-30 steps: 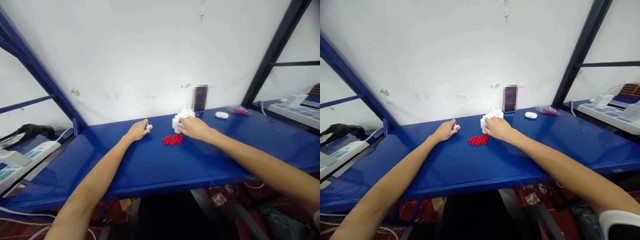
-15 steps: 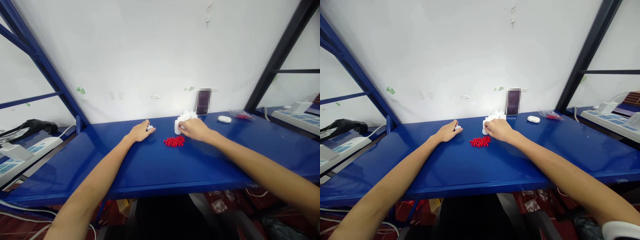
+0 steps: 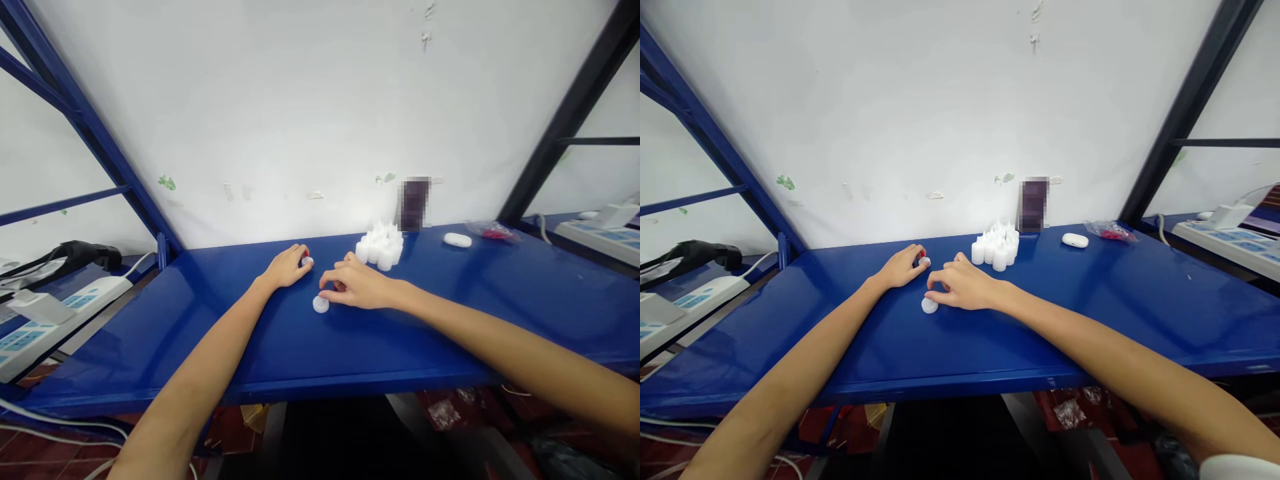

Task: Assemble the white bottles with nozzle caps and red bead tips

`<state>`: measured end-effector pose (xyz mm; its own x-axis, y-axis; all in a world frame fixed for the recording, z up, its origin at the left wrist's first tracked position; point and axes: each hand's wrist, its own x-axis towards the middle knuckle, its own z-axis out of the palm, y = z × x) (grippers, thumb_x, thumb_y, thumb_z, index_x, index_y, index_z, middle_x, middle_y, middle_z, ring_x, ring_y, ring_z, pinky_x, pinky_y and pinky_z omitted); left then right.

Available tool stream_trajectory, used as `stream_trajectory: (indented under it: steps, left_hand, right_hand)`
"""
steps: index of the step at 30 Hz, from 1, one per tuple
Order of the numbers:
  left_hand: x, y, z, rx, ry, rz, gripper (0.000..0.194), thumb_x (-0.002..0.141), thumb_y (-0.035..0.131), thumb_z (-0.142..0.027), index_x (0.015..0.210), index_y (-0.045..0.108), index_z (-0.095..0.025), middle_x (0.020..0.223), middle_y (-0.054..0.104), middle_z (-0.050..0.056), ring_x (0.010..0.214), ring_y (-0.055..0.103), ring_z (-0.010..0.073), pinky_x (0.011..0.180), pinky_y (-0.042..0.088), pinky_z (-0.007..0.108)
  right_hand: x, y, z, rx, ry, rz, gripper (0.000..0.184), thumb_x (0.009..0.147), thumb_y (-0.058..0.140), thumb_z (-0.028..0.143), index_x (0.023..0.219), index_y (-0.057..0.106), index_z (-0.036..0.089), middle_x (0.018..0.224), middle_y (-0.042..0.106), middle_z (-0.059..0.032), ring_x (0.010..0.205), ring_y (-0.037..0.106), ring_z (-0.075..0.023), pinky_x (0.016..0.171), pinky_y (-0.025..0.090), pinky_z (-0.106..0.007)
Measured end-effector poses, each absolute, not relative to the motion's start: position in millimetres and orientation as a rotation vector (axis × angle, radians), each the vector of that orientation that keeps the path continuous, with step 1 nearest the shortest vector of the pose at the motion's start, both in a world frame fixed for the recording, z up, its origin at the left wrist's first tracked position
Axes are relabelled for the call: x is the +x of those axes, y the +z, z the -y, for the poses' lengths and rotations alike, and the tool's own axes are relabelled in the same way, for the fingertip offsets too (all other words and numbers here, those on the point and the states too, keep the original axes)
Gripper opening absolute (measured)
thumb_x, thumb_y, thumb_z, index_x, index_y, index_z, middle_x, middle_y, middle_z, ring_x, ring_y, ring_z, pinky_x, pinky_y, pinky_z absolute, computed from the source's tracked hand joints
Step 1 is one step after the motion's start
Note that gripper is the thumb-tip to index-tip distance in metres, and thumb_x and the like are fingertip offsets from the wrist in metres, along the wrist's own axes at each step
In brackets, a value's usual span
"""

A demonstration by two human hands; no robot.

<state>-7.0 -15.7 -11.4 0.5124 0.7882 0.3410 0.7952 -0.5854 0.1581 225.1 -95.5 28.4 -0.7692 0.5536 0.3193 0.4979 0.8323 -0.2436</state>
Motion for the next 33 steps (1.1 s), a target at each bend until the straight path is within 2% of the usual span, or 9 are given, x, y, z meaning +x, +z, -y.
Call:
stream_trajectory:
  steps: [2,4,7,11,14,19,25,29,33]
  left_hand:
    - [-6,-12,16,-2.714,-0.612,1.427,0.025,0.094,0.044,-0.042,0.103,0.054,-0.021,0.095,0.060,0.006,0.082,0.059,0.0223,0.078,0.048,0.036]
    - [-4,-13,16,-2.715,-0.629,1.436,0.024,0.094,0.045,-0.041,0.102,0.054,-0.021,0.095,0.059,0.006,0.081,0.059,0.0222,0.078,0.048,0.036]
    - [-3,-14,17,-2.719,-0.667,1.461,0.024,0.094,0.046,-0.043,0.101,0.055,-0.021,0.094,0.059,0.005,0.081,0.059,0.0222,0.079,0.048,0.036]
    - [-6,-14,18,-2.649,-0.818,1.564,0.029,0.095,0.044,-0.045,0.110,0.054,-0.022,0.104,0.058,0.007,0.087,0.059,0.0223,0.082,0.047,0.037]
    - [-11,-11,14,-2.533,-0.987,1.673,0.032,0.097,0.039,-0.039,0.121,0.048,-0.021,0.109,0.058,0.009,0.086,0.059,0.0214,0.082,0.046,0.037]
    - [-19,5,13,-2.612,-1.079,1.706,0.026,0.095,0.039,-0.035,0.103,0.057,-0.018,0.086,0.062,0.004,0.073,0.056,0.0176,0.074,0.046,0.032]
    - [-30,29,48,-3.075,-0.817,1.781,0.037,0.090,0.051,-0.053,0.096,0.063,-0.018,0.065,0.059,-0.001,0.054,0.049,0.0120,0.053,0.039,0.024]
    - [-23,35,68,-3.511,-0.445,1.798,0.043,0.079,0.069,-0.053,0.105,0.063,-0.019,0.066,0.056,-0.003,0.055,0.047,0.0102,0.053,0.035,0.022]
    - [-5,33,75,-3.518,-0.348,1.677,0.051,0.072,0.076,-0.053,0.109,0.065,-0.020,0.070,0.059,-0.002,0.060,0.051,0.0117,0.056,0.037,0.023]
  right_hand:
    - [229,26,91,-0.855,0.280,2.558,0.032,0.099,0.045,0.042,0.096,0.067,0.019,0.062,0.062,0.0025,0.062,0.054,-0.0132,0.082,0.034,-0.034]
    - [234,25,86,-0.962,0.331,2.492,0.034,0.100,0.042,0.042,0.097,0.066,0.018,0.059,0.061,0.0029,0.056,0.052,-0.0125,0.072,0.036,-0.029]
    - [239,22,85,-1.123,0.300,2.500,0.027,0.096,0.049,0.038,0.094,0.068,0.020,0.062,0.064,0.0006,0.056,0.054,-0.0137,0.061,0.035,-0.027]
    - [236,17,91,-1.266,0.076,2.505,0.022,0.091,0.056,0.036,0.094,0.072,0.021,0.089,0.070,-0.0056,0.071,0.061,-0.0173,0.067,0.038,-0.029]
    - [230,16,95,-1.376,-0.011,2.447,0.028,0.092,0.054,0.041,0.092,0.072,0.021,0.092,0.068,-0.0066,0.075,0.061,-0.0197,0.069,0.038,-0.032]
    - [224,15,96,-1.393,-0.018,2.452,0.024,0.090,0.056,0.037,0.087,0.073,0.021,0.089,0.065,-0.0062,0.071,0.058,-0.0181,0.069,0.035,-0.033]
    - [222,15,94,-1.340,-0.058,2.479,0.025,0.091,0.053,0.034,0.083,0.072,0.019,0.089,0.062,-0.0068,0.073,0.058,-0.0185,0.073,0.033,-0.035]
    - [223,15,96,-1.370,-0.087,2.477,0.027,0.089,0.054,0.037,0.084,0.072,0.018,0.087,0.063,-0.0071,0.075,0.058,-0.0202,0.075,0.031,-0.036]
    - [224,15,96,-1.360,-0.054,2.478,0.023,0.088,0.054,0.031,0.081,0.071,0.019,0.085,0.063,-0.0062,0.073,0.057,-0.0188,0.073,0.031,-0.035]
